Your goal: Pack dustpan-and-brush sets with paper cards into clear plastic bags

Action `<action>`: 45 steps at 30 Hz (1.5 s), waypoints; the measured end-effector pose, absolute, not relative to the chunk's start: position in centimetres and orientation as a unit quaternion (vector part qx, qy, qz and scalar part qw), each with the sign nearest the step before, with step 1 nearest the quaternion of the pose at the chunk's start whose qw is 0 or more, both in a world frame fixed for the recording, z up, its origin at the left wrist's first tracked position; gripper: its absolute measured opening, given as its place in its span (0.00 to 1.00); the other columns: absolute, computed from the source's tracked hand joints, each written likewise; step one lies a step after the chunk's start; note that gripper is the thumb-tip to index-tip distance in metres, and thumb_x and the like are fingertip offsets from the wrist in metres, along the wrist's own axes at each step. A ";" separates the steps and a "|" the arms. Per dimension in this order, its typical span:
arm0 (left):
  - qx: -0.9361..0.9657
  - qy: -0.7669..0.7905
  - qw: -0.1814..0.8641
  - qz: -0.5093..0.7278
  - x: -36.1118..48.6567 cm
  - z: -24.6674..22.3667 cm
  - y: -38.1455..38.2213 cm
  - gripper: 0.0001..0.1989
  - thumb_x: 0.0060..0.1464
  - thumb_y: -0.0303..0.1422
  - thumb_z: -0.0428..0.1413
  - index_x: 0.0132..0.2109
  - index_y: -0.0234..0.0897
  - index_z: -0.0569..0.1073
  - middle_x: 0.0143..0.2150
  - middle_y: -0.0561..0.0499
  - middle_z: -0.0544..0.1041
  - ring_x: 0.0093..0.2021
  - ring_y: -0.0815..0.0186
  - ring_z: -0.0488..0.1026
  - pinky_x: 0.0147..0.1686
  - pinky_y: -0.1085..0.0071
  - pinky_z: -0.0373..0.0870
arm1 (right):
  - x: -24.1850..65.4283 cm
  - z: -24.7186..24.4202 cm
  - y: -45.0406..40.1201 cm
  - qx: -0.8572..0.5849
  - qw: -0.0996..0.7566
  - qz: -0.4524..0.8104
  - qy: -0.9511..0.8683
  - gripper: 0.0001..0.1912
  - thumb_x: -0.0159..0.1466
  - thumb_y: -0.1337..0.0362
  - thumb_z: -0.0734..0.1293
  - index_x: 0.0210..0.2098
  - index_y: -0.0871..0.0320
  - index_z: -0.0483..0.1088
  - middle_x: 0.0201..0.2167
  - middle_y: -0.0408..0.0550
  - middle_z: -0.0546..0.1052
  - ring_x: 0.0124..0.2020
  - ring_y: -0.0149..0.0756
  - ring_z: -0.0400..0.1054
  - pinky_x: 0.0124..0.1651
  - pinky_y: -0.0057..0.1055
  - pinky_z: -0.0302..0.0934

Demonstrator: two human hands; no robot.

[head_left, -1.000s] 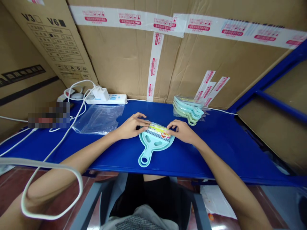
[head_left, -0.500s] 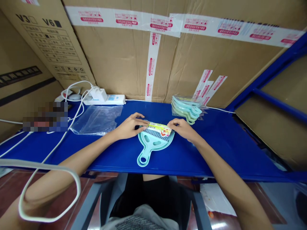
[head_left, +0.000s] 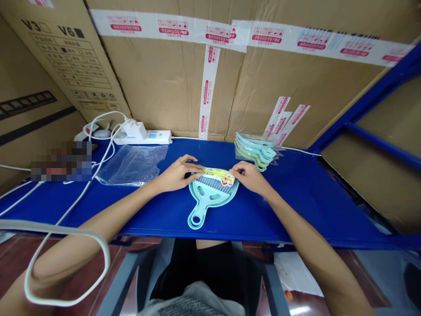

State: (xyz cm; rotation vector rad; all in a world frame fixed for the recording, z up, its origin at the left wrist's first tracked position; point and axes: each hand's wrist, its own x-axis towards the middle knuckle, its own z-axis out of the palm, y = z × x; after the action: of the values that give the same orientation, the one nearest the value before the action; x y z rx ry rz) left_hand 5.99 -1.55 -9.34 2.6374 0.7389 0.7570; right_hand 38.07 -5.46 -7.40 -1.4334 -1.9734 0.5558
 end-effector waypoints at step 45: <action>0.928 0.219 0.177 0.245 6.5 -9.0 -2.3 0.20 0.72 0.43 0.55 0.64 0.44 0.80 0.64 0.45 0.80 0.72 0.49 0.63 0.70 0.42 0.63 | 37.9 -7.1 -6.2 -0.509 0.232 0.198 -0.805 0.10 0.66 0.56 0.71 0.41 0.56 0.78 0.37 0.47 0.80 0.35 0.36 0.69 0.41 0.34 0.60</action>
State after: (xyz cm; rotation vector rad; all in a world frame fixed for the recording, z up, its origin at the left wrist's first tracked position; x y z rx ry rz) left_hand 6.46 -2.31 -8.98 2.6264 0.6197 0.6923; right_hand 37.86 -6.17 -7.08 -1.3999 -2.2112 0.5435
